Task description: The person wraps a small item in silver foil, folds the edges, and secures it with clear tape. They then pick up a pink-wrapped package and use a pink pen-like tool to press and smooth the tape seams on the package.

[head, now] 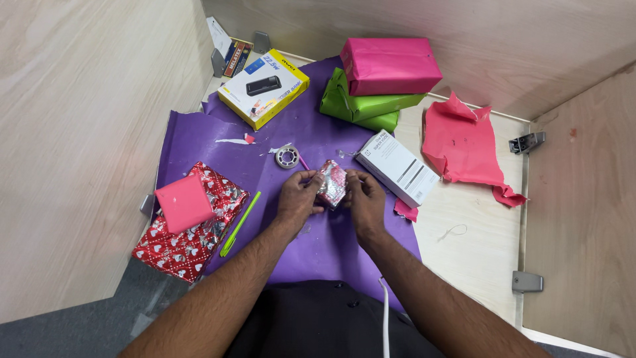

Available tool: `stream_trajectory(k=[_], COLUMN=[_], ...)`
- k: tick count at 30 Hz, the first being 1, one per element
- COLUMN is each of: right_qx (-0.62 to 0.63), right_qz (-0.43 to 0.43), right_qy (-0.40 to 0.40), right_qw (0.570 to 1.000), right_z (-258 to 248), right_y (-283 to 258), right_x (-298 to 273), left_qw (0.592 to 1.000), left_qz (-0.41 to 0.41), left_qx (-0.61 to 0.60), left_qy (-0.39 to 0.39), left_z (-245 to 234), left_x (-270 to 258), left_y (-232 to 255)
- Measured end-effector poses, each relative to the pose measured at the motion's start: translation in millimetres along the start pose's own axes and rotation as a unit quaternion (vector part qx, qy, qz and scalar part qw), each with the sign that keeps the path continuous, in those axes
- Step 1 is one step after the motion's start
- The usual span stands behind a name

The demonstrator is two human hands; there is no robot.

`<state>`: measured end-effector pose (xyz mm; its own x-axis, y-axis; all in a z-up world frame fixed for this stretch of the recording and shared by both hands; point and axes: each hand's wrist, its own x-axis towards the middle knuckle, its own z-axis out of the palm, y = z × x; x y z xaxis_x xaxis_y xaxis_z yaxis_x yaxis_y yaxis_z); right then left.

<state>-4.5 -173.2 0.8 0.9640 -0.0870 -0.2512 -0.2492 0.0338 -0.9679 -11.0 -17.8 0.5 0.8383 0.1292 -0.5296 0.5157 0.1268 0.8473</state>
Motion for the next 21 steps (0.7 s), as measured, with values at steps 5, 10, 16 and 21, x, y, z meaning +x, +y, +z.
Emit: stream_trajectory(k=[5, 10, 16, 21], right_qx=[0.017, 0.075, 0.012, 0.037], right_qz=[0.055, 0.044, 0.050, 0.069], right_qy=[-0.042, -0.007, 0.016, 0.029], right_qw=[0.997, 0.996, 0.999, 0.997], right_z=[22, 37, 53, 79], right_y=[-8, -7, -9, -22], right_x=[-11, -12, -15, -26], left_qw=[0.994, 0.914, 0.627, 0.546], left_qz=[0.048, 0.225, 0.398, 0.284], left_qx=[0.056, 0.292, 0.651, 0.781], left_qy=[0.085, 0.172, 0.157, 0.110], left_z=[-13, -47, -110, -137], left_x=[-12, -45, -87, -87], left_y=[20, 41, 43, 20])
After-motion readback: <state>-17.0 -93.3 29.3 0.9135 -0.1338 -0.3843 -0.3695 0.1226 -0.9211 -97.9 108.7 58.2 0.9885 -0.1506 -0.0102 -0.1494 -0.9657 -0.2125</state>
